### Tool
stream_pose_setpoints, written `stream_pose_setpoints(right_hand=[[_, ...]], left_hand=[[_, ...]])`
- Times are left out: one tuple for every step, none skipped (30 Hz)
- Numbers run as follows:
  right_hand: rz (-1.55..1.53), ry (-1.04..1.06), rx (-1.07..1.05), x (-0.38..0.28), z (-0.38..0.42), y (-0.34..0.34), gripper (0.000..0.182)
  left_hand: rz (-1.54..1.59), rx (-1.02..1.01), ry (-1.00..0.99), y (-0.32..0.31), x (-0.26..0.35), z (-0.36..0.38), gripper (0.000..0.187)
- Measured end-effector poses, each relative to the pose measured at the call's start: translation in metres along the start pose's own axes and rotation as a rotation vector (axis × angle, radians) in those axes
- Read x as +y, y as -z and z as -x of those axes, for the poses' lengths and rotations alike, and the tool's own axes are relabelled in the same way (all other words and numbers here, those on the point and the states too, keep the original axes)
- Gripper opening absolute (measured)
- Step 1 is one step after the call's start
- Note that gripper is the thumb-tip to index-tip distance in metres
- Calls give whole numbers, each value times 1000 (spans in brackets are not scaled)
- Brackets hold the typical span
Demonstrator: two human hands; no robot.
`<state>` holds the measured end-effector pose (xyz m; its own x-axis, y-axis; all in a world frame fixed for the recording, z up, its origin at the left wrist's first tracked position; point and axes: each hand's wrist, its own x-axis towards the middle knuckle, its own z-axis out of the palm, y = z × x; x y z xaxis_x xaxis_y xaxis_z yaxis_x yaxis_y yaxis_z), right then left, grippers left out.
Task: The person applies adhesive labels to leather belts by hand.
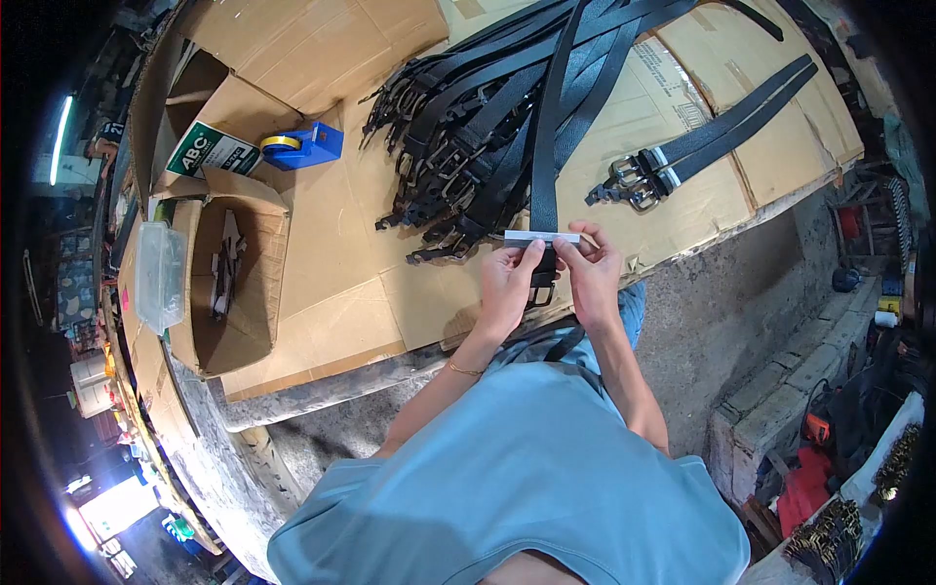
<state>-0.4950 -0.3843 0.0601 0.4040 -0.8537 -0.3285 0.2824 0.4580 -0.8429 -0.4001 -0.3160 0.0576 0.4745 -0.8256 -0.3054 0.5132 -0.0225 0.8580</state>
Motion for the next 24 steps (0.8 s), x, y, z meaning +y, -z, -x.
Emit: stream_pose_setpoints(right_hand=[[1, 0, -1, 0, 0, 0, 25], [13, 3, 8, 0, 0, 0, 31], [25, 7, 17, -1, 0, 0, 36], [27, 7, 17, -1, 0, 0, 36], [58, 18, 30, -2, 1, -1, 37], [90, 29, 43, -3, 2, -2, 38], [91, 30, 42, -3, 2, -2, 38], [102, 30, 47, -3, 2, -2, 39], [113, 31, 52, -2, 2, -2, 39], [114, 32, 50, -2, 2, -2, 39], [108, 42, 46, -1, 2, -2, 39], [103, 51, 43, 0, 1, -2, 39], [104, 50, 41, 0, 2, -2, 39], [111, 35, 29, -1, 1, -2, 38], [117, 20, 17, -1, 1, -2, 38], [116, 18, 18, 0, 0, -2, 38], [128, 16, 0, 0, -1, -1, 37], [140, 14, -17, 1, -1, 0, 35], [140, 11, -14, 1, -1, 1, 35], [120, -12, -27, 1, -1, 2, 32], [101, -34, -41, 1, -2, 3, 28], [100, -34, -41, 2, -3, 4, 28], [49, -64, -55, 5, -4, 6, 24], [-1, -94, -68, 6, -4, 8, 20]], left_hand=[[8, -5, -1, 0, 0, 0, 24], [17, -9, -1, 0, -1, 1, 25], [19, -9, -1, 0, -1, 1, 25], [9, -1, 13, 0, 0, 1, 25], [-1, 6, 27, 0, 0, 1, 24], [1, 6, 26, -1, 0, 0, 24], [43, 17, 36, -1, 0, 0, 23], [85, 29, 46, -1, -1, 0, 23], [85, 30, 45, -1, 0, 0, 23], [101, 49, 8, 0, 0, 0, 21], [116, 69, -28, 1, 1, -1, 20], [116, 70, -29, 4, -2, -2, 20], [56, 79, -71, 8, -8, -5, 18], [-4, 88, -113, 9, -7, -7, 16], [-4, 89, -113, 9, -7, -7, 16], [11, 96, -113, 9, -7, -6, 15], [26, 102, -113, 8, -5, -5, 15], [25, 101, -107, 8, -5, -4, 15], [10, 102, -99, 9, -5, -4, 15], [-5, 104, -93, 9, -5, -4, 15], [-5, 104, -93, 8, -4, -4, 15], [-37, 109, -103, 8, -4, -4, 15], [-69, 115, -112, 8, -4, -4, 15], [-69, 115, -111, 8, -5, -4, 15]])
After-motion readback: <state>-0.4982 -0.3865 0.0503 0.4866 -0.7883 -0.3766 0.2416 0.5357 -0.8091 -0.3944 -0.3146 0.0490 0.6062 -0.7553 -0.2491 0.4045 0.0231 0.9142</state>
